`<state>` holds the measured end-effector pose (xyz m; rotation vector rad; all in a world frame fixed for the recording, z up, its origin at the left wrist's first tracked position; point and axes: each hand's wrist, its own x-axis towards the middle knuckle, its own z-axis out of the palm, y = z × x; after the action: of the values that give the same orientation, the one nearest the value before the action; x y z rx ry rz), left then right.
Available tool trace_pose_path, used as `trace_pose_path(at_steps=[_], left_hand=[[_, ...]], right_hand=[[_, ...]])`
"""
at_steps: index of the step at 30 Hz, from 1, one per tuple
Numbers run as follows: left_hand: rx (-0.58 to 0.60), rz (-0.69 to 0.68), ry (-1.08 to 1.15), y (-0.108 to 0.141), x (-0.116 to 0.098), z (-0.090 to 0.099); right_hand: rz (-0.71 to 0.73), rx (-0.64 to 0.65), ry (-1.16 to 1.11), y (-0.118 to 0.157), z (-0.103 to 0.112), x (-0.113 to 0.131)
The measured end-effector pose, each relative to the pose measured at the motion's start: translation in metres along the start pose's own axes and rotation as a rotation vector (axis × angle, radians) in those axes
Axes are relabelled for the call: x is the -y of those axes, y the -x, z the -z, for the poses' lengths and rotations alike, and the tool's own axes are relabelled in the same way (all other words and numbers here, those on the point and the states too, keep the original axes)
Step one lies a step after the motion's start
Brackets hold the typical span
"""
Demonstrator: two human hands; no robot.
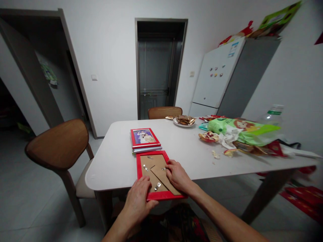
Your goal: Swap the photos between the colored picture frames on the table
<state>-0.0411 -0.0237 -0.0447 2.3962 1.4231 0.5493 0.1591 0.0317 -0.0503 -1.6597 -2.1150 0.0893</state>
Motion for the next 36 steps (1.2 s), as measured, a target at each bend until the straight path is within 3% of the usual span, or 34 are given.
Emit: trace_pose_path(at_steps=[6, 10, 13, 16, 29, 36], left_hand=[[0.018, -0.001, 0.021, -0.001, -0.001, 0.001], [0.025, -0.015, 0.023, -0.002, 0.001, 0.000], [0.016, -0.016, 0.022, -0.001, 0.004, -0.003], [0.012, -0.012, 0.030, -0.001, 0.006, -0.005], [-0.022, -0.027, 0.070, -0.003, 0.010, -0.009], [-0.030, -0.008, 0.111, -0.003, 0.013, -0.010]], right_hand=[[0.025, -0.022, 0.025, 0.007, 0.004, -0.001], [0.121, -0.075, 0.022, 0.022, 0.009, 0.013], [0.300, 0.015, -0.062, 0.036, 0.013, 0.032], [0.381, 0.082, -0.077, 0.043, 0.018, 0.044], [0.418, 0.140, -0.083, 0.049, 0.027, 0.043], [0.280, 0.066, -0.121, 0.017, 0.008, 0.042]])
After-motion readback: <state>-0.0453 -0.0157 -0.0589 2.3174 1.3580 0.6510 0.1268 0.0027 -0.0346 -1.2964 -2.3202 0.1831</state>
